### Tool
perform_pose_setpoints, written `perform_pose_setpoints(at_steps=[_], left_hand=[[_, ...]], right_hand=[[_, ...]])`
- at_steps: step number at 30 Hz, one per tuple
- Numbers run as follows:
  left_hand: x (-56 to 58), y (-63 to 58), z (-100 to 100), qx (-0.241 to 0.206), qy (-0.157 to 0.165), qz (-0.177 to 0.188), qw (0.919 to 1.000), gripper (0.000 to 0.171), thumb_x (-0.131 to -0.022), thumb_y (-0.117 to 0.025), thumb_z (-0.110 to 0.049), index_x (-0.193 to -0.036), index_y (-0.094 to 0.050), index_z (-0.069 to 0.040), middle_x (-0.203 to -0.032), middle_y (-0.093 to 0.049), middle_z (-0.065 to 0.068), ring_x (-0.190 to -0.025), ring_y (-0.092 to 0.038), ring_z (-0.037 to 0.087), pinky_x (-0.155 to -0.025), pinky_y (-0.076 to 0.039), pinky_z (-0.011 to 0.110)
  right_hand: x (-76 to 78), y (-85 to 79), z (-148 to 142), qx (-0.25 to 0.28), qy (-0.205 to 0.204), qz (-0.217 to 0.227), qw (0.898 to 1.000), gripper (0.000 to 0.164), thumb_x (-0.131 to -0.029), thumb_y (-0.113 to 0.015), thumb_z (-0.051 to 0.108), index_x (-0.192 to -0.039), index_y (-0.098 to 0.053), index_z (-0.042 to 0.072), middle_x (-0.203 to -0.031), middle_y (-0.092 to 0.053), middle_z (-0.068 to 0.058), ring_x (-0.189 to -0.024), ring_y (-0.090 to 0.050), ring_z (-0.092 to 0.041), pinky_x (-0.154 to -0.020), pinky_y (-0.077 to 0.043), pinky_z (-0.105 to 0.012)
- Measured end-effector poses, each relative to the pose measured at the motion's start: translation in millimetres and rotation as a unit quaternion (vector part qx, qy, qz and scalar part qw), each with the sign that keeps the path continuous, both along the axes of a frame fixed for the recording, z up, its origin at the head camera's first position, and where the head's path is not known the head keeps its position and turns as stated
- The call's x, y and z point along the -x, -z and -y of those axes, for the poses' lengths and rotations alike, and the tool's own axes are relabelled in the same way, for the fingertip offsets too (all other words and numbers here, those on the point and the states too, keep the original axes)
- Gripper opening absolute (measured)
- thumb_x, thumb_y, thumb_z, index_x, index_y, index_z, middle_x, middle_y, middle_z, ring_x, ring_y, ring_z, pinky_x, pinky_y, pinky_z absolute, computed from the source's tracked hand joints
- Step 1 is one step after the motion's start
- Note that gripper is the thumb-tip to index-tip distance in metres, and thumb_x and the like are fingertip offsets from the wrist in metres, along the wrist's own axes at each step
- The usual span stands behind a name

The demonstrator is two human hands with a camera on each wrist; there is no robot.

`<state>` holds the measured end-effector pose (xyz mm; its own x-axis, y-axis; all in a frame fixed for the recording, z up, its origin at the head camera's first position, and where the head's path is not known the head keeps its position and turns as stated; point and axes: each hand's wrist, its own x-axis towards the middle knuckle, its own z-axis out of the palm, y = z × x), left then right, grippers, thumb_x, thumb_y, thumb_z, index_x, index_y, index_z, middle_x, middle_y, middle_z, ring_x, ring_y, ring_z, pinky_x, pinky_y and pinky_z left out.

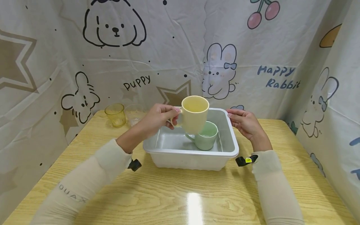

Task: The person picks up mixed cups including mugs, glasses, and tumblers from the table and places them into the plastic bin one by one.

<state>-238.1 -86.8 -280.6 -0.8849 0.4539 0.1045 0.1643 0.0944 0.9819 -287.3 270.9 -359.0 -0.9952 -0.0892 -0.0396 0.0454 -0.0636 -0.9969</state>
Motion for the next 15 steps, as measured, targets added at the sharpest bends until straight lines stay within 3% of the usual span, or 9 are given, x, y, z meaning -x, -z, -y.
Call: perform_pose_setpoints(at_steps=[4,15], left_hand=[[-2.2,5.6,-11.8,0.013,0.012,0.01,0.9998,0.024,-0.105,-0.058,-0.013,-0.095,-0.068,0.007,-0.075,-0.058,0.006,-0.074,-0.057,0.016,-0.066,-0.056,0.03],[-6.1,18.2,-30.9,0.034,0.086,0.017,0.9956,0.028,-0.105,-0.057,-0.012,-0.08,-0.062,-0.001,-0.072,-0.057,0.008,-0.073,-0.056,0.018,-0.067,-0.056,0.035]], right_hand=[[-0.4,-0.5,0.3,-0.005,0.002,0.004,1.0,0.045,-0.098,-0.071,0.015,-0.136,-0.057,-0.004,-0.116,-0.065,-0.002,-0.098,-0.066,-0.015,-0.085,-0.057,-0.022],[-0.7,-0.7,1.3,0.005,0.002,0.003,1.0,0.04,-0.098,-0.07,0.013,-0.133,-0.06,-0.003,-0.115,-0.065,-0.002,-0.096,-0.066,-0.014,-0.085,-0.057,-0.022]])
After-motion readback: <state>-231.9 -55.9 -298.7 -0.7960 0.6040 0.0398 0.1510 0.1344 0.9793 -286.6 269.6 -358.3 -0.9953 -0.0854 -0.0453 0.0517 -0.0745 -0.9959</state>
